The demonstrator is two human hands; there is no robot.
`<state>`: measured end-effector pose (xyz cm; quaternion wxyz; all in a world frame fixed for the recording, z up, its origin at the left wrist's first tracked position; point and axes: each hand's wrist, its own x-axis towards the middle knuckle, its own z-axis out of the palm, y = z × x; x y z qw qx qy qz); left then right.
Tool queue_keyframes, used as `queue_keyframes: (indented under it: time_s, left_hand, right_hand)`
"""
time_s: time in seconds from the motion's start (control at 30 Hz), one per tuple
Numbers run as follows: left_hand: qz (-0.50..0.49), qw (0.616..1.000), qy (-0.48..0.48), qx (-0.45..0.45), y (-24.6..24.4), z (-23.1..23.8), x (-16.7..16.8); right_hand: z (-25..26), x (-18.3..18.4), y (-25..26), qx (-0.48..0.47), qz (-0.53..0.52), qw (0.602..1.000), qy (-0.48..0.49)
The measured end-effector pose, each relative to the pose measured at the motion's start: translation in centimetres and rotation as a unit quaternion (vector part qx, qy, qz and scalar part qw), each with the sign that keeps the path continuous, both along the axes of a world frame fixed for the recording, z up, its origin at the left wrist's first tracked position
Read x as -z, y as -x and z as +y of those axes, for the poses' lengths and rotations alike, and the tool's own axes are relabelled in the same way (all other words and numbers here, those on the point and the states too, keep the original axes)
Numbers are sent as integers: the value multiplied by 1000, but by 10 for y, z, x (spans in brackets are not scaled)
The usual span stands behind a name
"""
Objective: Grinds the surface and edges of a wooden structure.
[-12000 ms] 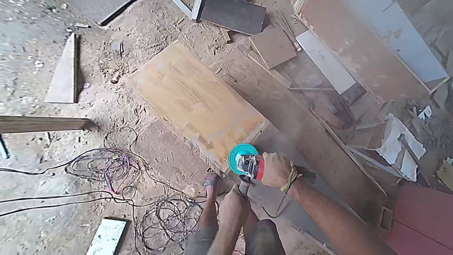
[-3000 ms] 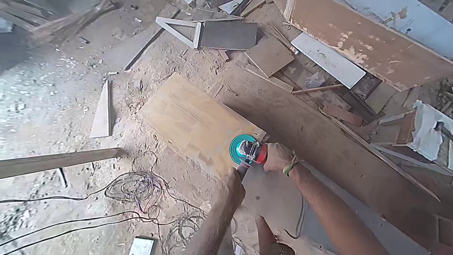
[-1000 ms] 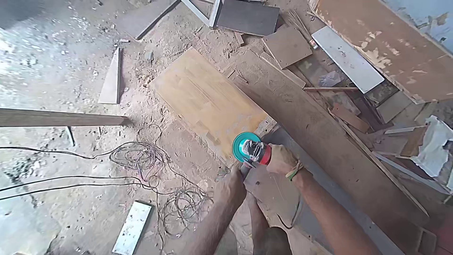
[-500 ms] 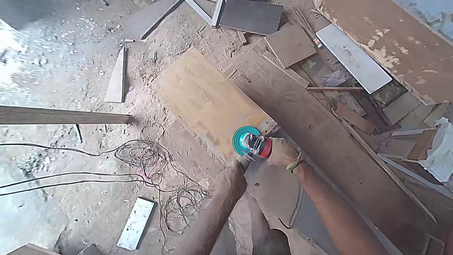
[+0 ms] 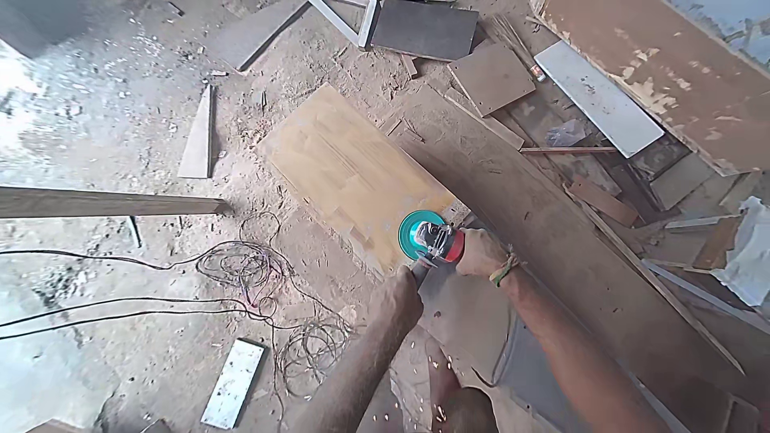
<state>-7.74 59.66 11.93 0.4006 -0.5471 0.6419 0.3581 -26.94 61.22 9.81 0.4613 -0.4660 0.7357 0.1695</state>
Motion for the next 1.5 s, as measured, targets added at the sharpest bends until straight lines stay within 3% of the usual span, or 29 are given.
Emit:
queue_keyframes:
  time_s: [0.3, 0.53, 0.8, 1.07, 1.33, 1.5]
  left_hand:
    - [-45, 999, -8, -13, -26, 32, -3]
    - [16, 1000, -2, 8, 12, 8, 3]
    - [-52, 998, -7, -32, -40, 49, -3]
    - [2, 1000, 2, -8, -6, 28, 10]
    - [-29, 999, 2, -41, -41, 49, 7]
    - [21, 1000, 4, -13, -6, 30, 13]
  right_hand:
    - [21, 5, -26, -26, -42, 999, -19]
    - [8, -1, 13, 6, 16, 1000, -10]
    - [28, 6, -38, -43, -56, 997, -25]
    - [16, 0, -2, -18, 7, 1000, -14]
    - [24, 5, -37, -54, -36, 998, -19]
    - [20, 1, -1, -14, 7, 1000, -7]
